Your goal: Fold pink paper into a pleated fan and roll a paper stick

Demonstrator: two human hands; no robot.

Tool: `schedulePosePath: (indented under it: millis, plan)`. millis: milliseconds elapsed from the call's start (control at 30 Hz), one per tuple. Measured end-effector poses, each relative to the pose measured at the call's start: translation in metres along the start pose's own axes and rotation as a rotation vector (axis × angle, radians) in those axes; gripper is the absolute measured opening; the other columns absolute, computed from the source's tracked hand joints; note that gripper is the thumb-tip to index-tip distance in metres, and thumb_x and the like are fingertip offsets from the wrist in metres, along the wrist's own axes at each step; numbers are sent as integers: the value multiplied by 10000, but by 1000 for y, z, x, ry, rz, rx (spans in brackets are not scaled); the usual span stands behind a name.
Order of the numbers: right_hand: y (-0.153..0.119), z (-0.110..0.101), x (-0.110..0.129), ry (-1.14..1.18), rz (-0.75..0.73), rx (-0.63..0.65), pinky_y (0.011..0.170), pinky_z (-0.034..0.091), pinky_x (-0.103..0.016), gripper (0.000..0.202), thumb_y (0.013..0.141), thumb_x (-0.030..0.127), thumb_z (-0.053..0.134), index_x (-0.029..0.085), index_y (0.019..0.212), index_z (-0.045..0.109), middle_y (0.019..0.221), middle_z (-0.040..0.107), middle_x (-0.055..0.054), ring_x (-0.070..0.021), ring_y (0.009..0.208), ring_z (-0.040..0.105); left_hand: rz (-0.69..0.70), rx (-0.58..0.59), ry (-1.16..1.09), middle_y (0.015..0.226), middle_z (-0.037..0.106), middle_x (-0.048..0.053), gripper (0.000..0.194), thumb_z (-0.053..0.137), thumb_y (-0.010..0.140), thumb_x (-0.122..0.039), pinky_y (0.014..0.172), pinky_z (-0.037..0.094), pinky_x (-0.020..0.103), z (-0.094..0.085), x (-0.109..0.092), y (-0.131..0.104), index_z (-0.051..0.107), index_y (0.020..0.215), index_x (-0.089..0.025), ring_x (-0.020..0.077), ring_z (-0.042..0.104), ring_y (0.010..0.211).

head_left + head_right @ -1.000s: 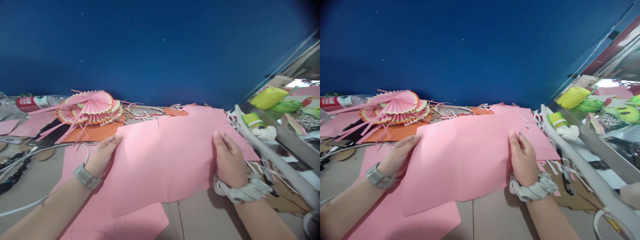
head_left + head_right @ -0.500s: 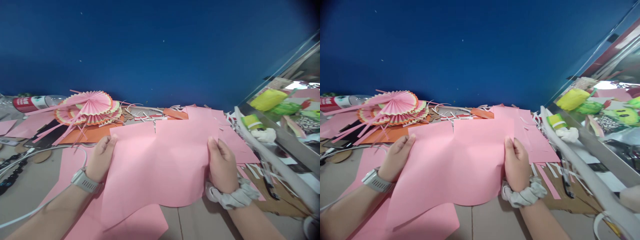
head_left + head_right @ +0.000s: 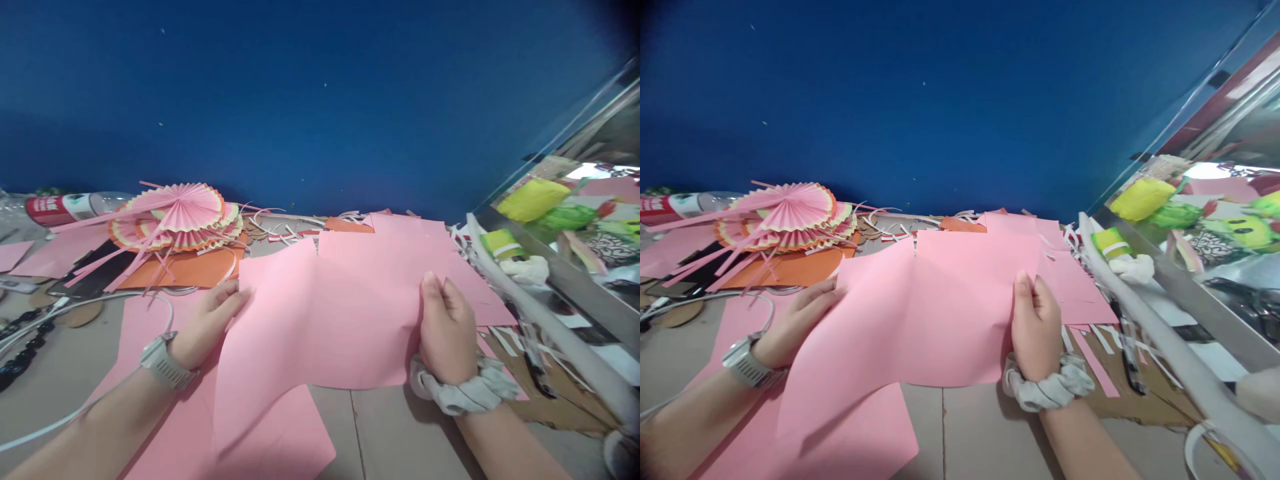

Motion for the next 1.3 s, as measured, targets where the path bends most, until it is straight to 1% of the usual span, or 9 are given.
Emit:
schedulePosePath:
  millis: [100,267,600,867,967,1067,1167,1233,1300]
  plan:
    - [3,-2,4,-20,-35,-3,520,269,-266,310,863,396,386,217,615,342,587,291,48,-130,554,314,-31,41,15,577,504,-34,317,553,735,-486,481,398,219,3,5,3,529,688,-173,112,461,502]
    - [5,-6,11,-93,-87,2,495,231,-265,363,856,380,420,223,573,255,549,235,59,-122,515,270,3,-126,110,621,504,-37,356,492,759,-535,504,388,211,-15,10,9,505,736,-179,120,466,554]
    - [3,0,8,-91,-88,4,495,240,-255,368,867,387,408,214,570,278,551,260,59,-111,514,290,66,-222,221,619,482,-41,314,459,802,-484,534,352,227,-24,9,8,463,696,-189,124,437,579]
    - [3,-1,1,-59,-33,1,513,239,-270,365,848,427,414,229,569,287,552,269,58,-130,531,295,61,-271,169,536,395,-66,333,501,767,-478,479,318,212,-29,8,7,418,616,-194,103,370,501]
    - [4,-2,-3,-15,-7,9,518,261,-273,335,844,420,413,231,585,315,566,289,53,-138,543,313,47,-236,99,582,481,-48,294,493,764,-476,487,362,213,-25,4,4,480,687,-193,113,436,519]
    - [6,0,-5,54,8,41,592,345,-279,245,845,384,409,227,658,423,639,422,33,-159,642,433,39,-132,44,690,586,-2,271,540,724,-447,519,418,229,-14,-2,2,561,795,-186,149,528,598]
    - [8,8,-6,135,3,118,738,411,-309,174,841,350,405,232,904,517,877,557,-10,-189,860,522,5,6,26,706,612,18,306,573,704,-452,522,444,239,-1,-2,2,584,828,-172,162,552,603]
    - [9,12,-7,161,-4,157,762,429,-324,263,830,361,427,240,1054,496,973,574,-26,-195,911,537,-7,-13,62,637,577,-9,329,561,712,-494,477,422,223,-3,2,4,561,786,-173,137,522,540]
    - [10,14,-9,154,-8,171,736,439,-325,311,814,383,464,236,1086,496,966,590,-32,-198,884,550,-2,-89,117,569,519,-42,342,558,713,-518,426,372,198,-10,6,7,525,736,-178,108,469,478]
Point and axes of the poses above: each hand's wrist, its own y-axis towards the middle knuckle, its own z-axis out of the palm, x = y × z, the point moved 9 cm from there along y, towards the middle knuckle
